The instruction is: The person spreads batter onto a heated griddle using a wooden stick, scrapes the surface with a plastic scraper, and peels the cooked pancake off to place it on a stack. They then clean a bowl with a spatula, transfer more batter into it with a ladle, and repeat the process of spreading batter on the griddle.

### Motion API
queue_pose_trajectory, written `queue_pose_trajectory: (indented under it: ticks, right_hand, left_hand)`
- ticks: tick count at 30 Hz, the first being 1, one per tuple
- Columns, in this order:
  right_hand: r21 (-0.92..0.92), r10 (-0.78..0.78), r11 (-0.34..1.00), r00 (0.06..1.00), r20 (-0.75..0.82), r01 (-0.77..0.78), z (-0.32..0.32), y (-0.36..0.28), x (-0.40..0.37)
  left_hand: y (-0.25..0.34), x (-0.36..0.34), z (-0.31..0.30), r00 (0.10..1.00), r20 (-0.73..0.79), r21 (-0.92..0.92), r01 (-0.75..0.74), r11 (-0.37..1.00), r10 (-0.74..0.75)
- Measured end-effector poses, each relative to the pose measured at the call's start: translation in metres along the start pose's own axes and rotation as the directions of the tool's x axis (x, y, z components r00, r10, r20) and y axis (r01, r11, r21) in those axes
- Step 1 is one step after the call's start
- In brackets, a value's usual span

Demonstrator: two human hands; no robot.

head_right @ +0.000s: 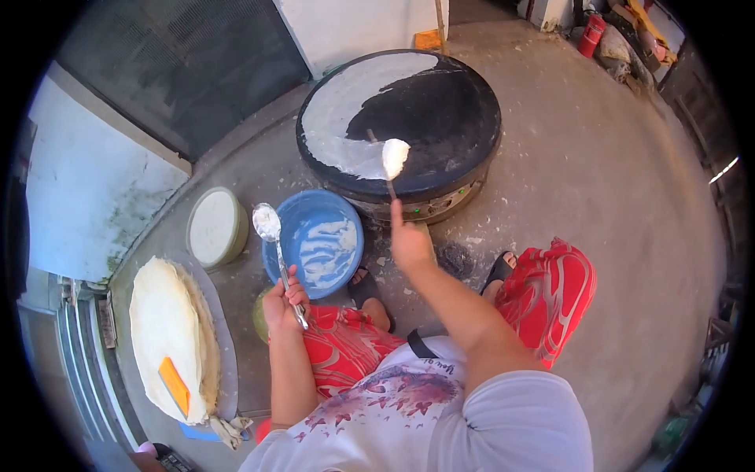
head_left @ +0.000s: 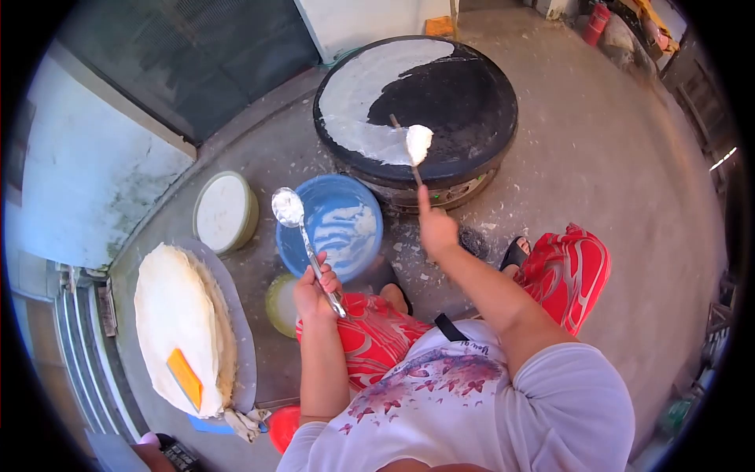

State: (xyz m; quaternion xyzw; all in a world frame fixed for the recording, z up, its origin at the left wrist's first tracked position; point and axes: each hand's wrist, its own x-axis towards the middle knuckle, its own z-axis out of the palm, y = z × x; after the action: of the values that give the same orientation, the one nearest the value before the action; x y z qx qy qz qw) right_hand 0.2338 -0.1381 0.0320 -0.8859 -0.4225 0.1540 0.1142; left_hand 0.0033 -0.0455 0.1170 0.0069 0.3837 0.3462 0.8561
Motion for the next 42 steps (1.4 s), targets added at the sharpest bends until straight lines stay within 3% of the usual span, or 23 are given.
queue_pose_trajectory:
  ticks: [1,5,6,9,11,14,15,16,17,19,20,21,23,24,28,30,31,33,34,38,40,41,42]
  right_hand:
    - [0.023,0.103,0.994,0.994,-0.021,-0.102,-0.013,0.011,-0.003]
    - [-0.055,0.138,0.989,0.990,-0.043,-0.140,-0.026,0.025,-0.024]
    - [-0.057,0.030,0.998,0.989,-0.143,-0.038,-0.017,0.024,-0.027]
    - [-0.151,-0.122,0.982,0.991,-0.047,0.114,-0.008,0.035,-0.015]
    - [-0.133,-0.016,0.991,1.000,-0.014,0.014,-0.023,0.057,-0.008]
    - [-0.048,0.110,0.992,0.980,-0.167,-0.119,-0.039,0.083,-0.006]
    - [0.461,0.328,0.847,0.943,-0.059,-0.266,-0.045,0.081,-0.007]
    - [0.823,0.448,0.441,0.882,0.145,-0.359,-0.048,0.079,-0.006]
    - [0.823,0.448,0.440,0.882,0.145,-0.359,-0.039,0.075,-0.008]
    - [0.460,0.167,0.888,0.932,-0.321,-0.001,-0.017,0.064,-0.020]
    - [0.255,-0.034,0.959,0.943,-0.330,0.124,-0.018,0.064,-0.029]
    - [0.260,-0.030,0.958,0.944,-0.329,0.121,-0.020,0.071,-0.027]
    - [0.021,0.072,0.997,0.919,-0.387,-0.070,-0.031,0.101,-0.020]
    - [-0.077,0.136,0.983,0.938,-0.319,-0.168,-0.039,0.120,-0.014]
    - [0.066,0.280,0.959,0.898,-0.340,-0.274,-0.063,0.133,-0.006]
    - [0.289,0.130,0.957,0.866,-0.482,0.018,-0.045,0.125,-0.006]
    - [0.294,0.134,0.956,0.865,-0.483,0.016,-0.044,0.127,-0.011]
    - [0.040,-0.131,0.987,0.917,-0.378,0.158,-0.050,0.135,-0.024]
    - [0.009,-0.002,1.000,0.943,-0.333,0.005,-0.067,0.142,-0.025]
    - [-0.026,0.086,0.994,0.893,-0.441,-0.109,-0.084,0.194,0.010]
    - [0.182,0.257,0.962,0.899,-0.355,-0.203,-0.093,0.186,0.023]
    - [0.185,0.260,0.961,0.898,-0.355,-0.205,-0.089,0.181,0.022]
    - [0.248,0.143,0.967,0.926,-0.348,-0.056,-0.080,0.175,0.015]
  left_hand:
    - [0.000,0.000,-0.001,1.000,0.001,0.002,0.003,1.000,-0.003]
    - [-0.002,0.004,0.002,1.000,0.020,0.009,0.004,1.000,-0.004]
    - [-0.003,0.003,0.002,1.000,0.020,-0.004,-0.015,1.000,0.015]
    - [-0.007,0.001,0.009,1.000,0.007,0.016,-0.022,1.000,0.022]
    - [-0.008,0.001,0.009,1.000,0.005,0.016,-0.011,1.000,0.011]
    - [-0.008,0.005,0.005,1.000,0.025,0.001,0.012,1.000,-0.012]
    - [-0.008,0.005,0.005,0.999,0.028,-0.003,0.019,1.000,-0.018]
    - [-0.008,0.004,0.007,1.000,0.024,-0.012,0.012,1.000,-0.012]
    - [-0.008,0.004,0.008,1.000,0.023,-0.010,0.012,1.000,-0.012]
    - [-0.011,0.004,0.011,1.000,0.018,-0.014,-0.003,1.000,0.003]
    - [-0.012,0.004,0.012,1.000,0.017,-0.010,-0.003,1.000,0.003]
    - [-0.013,0.005,0.014,1.000,0.010,-0.015,0.003,1.000,-0.003]
    - [-0.013,0.005,0.016,1.000,0.000,-0.019,0.007,1.000,-0.007]
    - [-0.014,0.005,0.014,1.000,-0.006,-0.001,0.010,1.000,-0.010]
    - [-0.018,0.006,0.021,1.000,-0.030,0.010,-0.009,1.000,0.010]
    - [-0.020,0.005,0.024,0.999,-0.035,0.005,-0.005,1.000,0.005]
    - [-0.020,0.005,0.026,0.999,-0.040,0.001,-0.004,1.000,0.005]
    - [-0.021,0.007,0.026,0.999,-0.039,0.012,-0.002,1.000,0.002]
    - [-0.022,0.007,0.026,0.999,-0.036,0.015,0.000,1.000,0.000]
    - [-0.030,0.010,0.033,0.999,-0.039,0.034,-0.013,0.999,0.014]
    - [-0.030,0.013,0.036,0.997,-0.083,0.034,-0.006,0.999,0.009]
    - [-0.031,0.014,0.038,0.996,-0.083,0.039,-0.005,0.999,0.008]
    - [-0.032,0.015,0.040,0.996,-0.091,0.031,-0.011,0.999,0.013]
